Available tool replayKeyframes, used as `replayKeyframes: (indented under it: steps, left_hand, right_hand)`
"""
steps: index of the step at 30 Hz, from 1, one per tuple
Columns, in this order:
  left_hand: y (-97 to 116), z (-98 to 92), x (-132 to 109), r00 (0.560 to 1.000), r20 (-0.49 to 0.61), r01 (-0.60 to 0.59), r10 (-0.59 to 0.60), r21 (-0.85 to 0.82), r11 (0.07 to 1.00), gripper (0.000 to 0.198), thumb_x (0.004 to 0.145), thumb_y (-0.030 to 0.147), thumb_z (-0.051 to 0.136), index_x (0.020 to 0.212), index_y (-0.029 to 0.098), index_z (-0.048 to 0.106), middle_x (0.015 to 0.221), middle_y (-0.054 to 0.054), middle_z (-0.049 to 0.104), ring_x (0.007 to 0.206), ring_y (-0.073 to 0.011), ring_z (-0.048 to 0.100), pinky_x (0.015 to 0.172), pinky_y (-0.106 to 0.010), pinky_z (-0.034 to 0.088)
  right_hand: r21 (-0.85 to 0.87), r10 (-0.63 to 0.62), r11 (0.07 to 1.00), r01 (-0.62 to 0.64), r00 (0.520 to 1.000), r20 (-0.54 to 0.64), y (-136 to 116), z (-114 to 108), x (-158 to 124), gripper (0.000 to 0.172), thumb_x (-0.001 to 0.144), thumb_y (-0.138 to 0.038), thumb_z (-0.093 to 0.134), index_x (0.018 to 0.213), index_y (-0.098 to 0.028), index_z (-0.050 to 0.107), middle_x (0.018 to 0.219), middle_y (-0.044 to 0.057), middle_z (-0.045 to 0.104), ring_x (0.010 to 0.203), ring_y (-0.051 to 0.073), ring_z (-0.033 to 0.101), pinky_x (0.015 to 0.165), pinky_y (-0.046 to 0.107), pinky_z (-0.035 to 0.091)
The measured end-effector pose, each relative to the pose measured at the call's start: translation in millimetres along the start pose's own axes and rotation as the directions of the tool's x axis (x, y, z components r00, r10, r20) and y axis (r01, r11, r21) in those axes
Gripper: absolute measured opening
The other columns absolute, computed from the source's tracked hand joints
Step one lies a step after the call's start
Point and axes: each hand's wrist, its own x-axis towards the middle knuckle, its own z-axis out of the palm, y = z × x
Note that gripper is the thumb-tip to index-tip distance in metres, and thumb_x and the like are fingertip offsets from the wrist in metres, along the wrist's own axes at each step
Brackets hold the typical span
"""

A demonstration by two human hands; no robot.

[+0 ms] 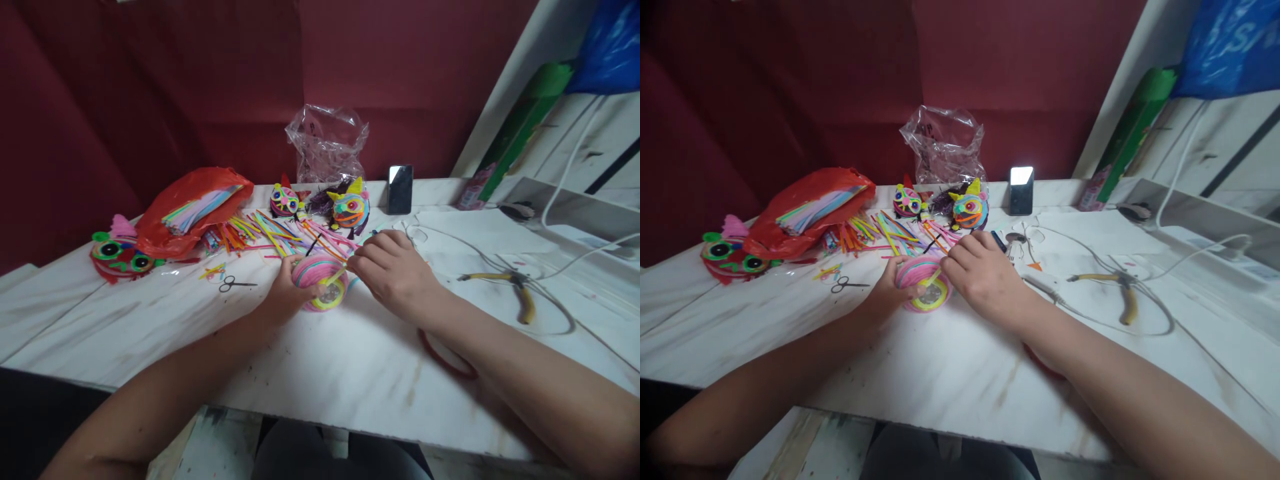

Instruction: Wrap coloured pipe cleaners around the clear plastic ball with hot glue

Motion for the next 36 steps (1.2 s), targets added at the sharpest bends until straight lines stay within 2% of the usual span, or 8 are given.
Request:
replayKeyframes:
  steps: [5,9,13,16,19,24,30,36]
  left_hand:
    - [1.7,-4.6,3.4,0.998,-0.056,0.029,-0.036,-0.118,0.993,0.068,0.052,0.030,0.083,0.111,0.020,0.050,0.097,-0.003,0.065,0.089,-0.0211,0.063,0.079,-0.034,0.051]
    - [3.0,-6.5,8.8,0.996,-0.048,0.059,-0.075,-0.287,0.956,0.060,0.058,0.029,0.079,0.111,0.019,0.053,0.100,-0.005,0.068,0.093,-0.0214,0.064,0.084,-0.034,0.050]
    - [3.0,-9.8,14.4,0.999,-0.035,0.023,-0.037,-0.345,0.938,0.056,0.061,0.030,0.078,0.111,0.017,0.055,0.103,-0.007,0.070,0.092,-0.0212,0.065,0.081,-0.033,0.052]
    - [2.9,-14.2,19.0,0.996,-0.079,-0.002,-0.030,-0.368,0.930,0.057,0.060,0.029,0.079,0.111,0.018,0.055,0.098,-0.005,0.070,0.086,-0.0208,0.067,0.076,-0.032,0.053]
    - [3.5,-16.6,21.4,0.988,-0.154,-0.046,-0.016,-0.391,0.919,0.055,0.060,0.026,0.078,0.109,0.020,0.054,0.095,-0.003,0.070,0.085,-0.0199,0.067,0.075,-0.031,0.054]
    - [3.7,-14.2,21.1,0.988,-0.157,-0.068,0.004,-0.404,0.912,0.053,0.062,0.026,0.077,0.109,0.019,0.055,0.098,-0.003,0.069,0.092,-0.0204,0.066,0.082,-0.032,0.053]
    - [1.0,-13.1,21.5,0.994,-0.111,-0.060,0.012,-0.437,0.897,0.053,0.061,0.028,0.079,0.108,0.018,0.057,0.099,-0.005,0.071,0.095,-0.0216,0.067,0.082,-0.031,0.053]
    - [-1.1,-15.7,18.4,0.997,-0.073,-0.064,0.035,-0.447,0.892,0.051,0.065,0.030,0.078,0.109,0.018,0.057,0.105,-0.006,0.071,0.096,-0.0220,0.067,0.083,-0.033,0.053]
  right_hand:
    - [-0.016,0.115,0.993,-0.118,0.985,-0.131,27.6,-13.8,-0.1,0.020,0.096,-0.021,0.047,0.081,-0.024,0.060,0.078,0.006,0.063,0.079,0.023,0.051,0.076,0.040,0.037]
    - [0.057,0.251,0.967,-0.247,0.907,-0.337,41.0,-33.4,0.5,0.013,0.093,-0.022,0.053,0.081,-0.024,0.057,0.079,0.005,0.063,0.077,0.021,0.055,0.071,0.037,0.042]
    - [0.111,0.342,0.939,-0.326,0.855,-0.389,40.5,-49.1,-0.2,0.011,0.093,-0.024,0.051,0.082,-0.023,0.056,0.079,0.005,0.062,0.077,0.021,0.059,0.071,0.036,0.046]
    - [0.094,0.392,0.920,-0.382,0.871,-0.296,47.7,-52.1,-10.9,0.011,0.091,-0.023,0.051,0.082,-0.022,0.058,0.077,0.005,0.064,0.078,0.021,0.060,0.072,0.035,0.046]
    - [0.084,0.512,0.857,-0.509,0.858,-0.027,58.1,-51.1,-34.2,0.014,0.088,-0.023,0.051,0.081,-0.020,0.062,0.076,0.006,0.067,0.072,0.020,0.061,0.066,0.032,0.046]
    - [0.003,0.568,0.764,-0.646,0.674,0.473,57.6,-44.0,-72.2,0.023,0.090,-0.022,0.047,0.081,-0.018,0.067,0.080,0.006,0.071,0.067,0.017,0.062,0.063,0.028,0.044]
    - [-0.269,0.624,0.767,-0.583,0.576,0.529,61.2,-6.6,-70.2,0.029,0.085,-0.025,0.058,0.110,-0.012,0.068,0.112,0.015,0.069,0.110,0.026,0.059,0.084,0.031,0.045]
    - [-0.332,0.647,0.748,-0.575,0.520,0.557,68.8,28.9,-64.7,0.018,0.081,-0.024,0.060,0.088,-0.013,0.072,0.090,0.017,0.073,0.093,0.030,0.064,0.069,0.033,0.045]
